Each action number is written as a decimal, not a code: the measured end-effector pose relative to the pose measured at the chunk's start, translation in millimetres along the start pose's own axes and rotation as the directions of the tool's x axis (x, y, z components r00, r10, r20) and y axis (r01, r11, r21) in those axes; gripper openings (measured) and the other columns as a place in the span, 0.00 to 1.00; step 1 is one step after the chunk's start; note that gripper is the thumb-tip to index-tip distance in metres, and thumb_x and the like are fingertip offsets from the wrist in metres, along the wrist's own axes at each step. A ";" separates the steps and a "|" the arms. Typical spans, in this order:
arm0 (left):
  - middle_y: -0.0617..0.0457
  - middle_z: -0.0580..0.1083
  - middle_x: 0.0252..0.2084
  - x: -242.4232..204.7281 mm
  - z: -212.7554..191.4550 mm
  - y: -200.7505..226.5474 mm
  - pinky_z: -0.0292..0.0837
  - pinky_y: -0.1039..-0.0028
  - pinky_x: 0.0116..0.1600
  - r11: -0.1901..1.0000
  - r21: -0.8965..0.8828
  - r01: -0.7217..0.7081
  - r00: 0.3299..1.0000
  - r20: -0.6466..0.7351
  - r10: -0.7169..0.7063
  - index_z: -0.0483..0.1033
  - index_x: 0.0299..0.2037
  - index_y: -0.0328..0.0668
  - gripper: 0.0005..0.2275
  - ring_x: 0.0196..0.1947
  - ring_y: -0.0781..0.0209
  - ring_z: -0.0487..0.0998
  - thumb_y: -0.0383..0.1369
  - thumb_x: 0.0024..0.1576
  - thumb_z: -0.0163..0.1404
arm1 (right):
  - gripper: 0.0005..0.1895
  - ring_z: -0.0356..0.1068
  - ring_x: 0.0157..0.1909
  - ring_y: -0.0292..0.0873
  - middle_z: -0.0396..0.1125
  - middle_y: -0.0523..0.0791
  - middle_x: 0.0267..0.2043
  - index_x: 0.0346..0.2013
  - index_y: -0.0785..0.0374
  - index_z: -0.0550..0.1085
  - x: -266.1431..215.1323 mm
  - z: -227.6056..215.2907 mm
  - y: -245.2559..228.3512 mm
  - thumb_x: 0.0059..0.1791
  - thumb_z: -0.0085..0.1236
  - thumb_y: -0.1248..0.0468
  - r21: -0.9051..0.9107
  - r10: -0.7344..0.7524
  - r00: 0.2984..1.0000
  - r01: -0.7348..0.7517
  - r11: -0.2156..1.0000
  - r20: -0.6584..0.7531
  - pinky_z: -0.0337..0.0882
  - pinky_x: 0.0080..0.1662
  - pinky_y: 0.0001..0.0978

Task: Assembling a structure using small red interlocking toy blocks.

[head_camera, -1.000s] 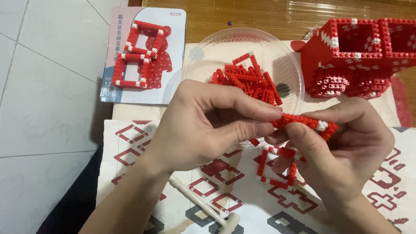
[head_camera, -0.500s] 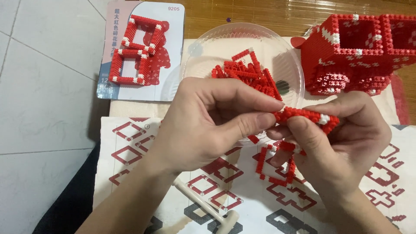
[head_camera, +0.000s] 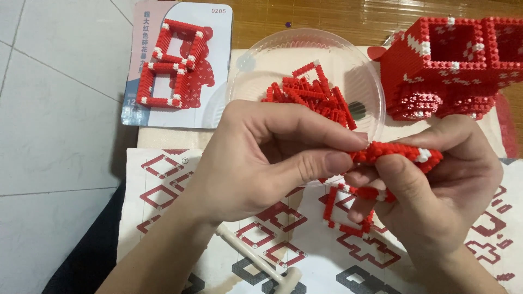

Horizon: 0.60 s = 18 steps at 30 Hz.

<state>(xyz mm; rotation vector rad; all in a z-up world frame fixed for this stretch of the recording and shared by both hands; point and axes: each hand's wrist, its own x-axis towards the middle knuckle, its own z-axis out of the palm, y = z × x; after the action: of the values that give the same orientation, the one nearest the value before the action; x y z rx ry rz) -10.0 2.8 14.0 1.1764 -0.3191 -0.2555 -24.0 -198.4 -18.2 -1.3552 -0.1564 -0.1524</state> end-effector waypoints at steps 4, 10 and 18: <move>0.40 0.82 0.44 0.5 -1.2 -1.1 0.86 0.73 0.55 0.999 0.041 -0.014 1.000 0.002 0.014 0.79 0.47 0.31 0.08 0.45 0.55 0.86 0.22 0.58 0.57 | 0.11 0.78 0.27 0.43 0.70 0.54 0.29 0.40 0.62 0.63 0.0 1.8 0.6 0.51 0.58 0.67 -0.052 -0.045 0.999 0.046 0.998 0.016 0.82 0.17 0.30; 0.41 0.82 0.44 1.3 -1.6 -2.4 0.86 0.74 0.54 0.997 0.070 -0.021 1.000 -0.002 0.021 0.79 0.47 0.32 0.08 0.45 0.56 0.86 0.23 0.58 0.57 | 0.12 0.74 0.20 0.47 0.69 0.54 0.31 0.38 0.64 0.62 -1.4 2.4 5.9 0.51 0.59 0.68 -0.160 -0.067 0.996 0.056 0.986 -0.063 0.82 0.24 0.31; 0.41 0.83 0.43 2.6 -1.0 0.4 0.86 0.76 0.53 0.993 0.119 0.009 0.999 -0.034 -0.005 0.80 0.46 0.33 0.07 0.44 0.57 0.86 0.24 0.58 0.56 | 0.12 0.70 0.33 0.37 0.70 0.50 0.36 0.40 0.65 0.66 -3.9 -11.3 20.5 0.52 0.62 0.65 -0.409 -0.223 0.973 0.177 0.895 -0.067 0.68 0.37 0.21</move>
<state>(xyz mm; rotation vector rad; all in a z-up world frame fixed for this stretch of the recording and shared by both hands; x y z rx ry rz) -7.3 2.8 14.3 1.2986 -0.3038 -0.2251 -23.5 -205.1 -41.0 -1.7352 -0.1766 -0.4544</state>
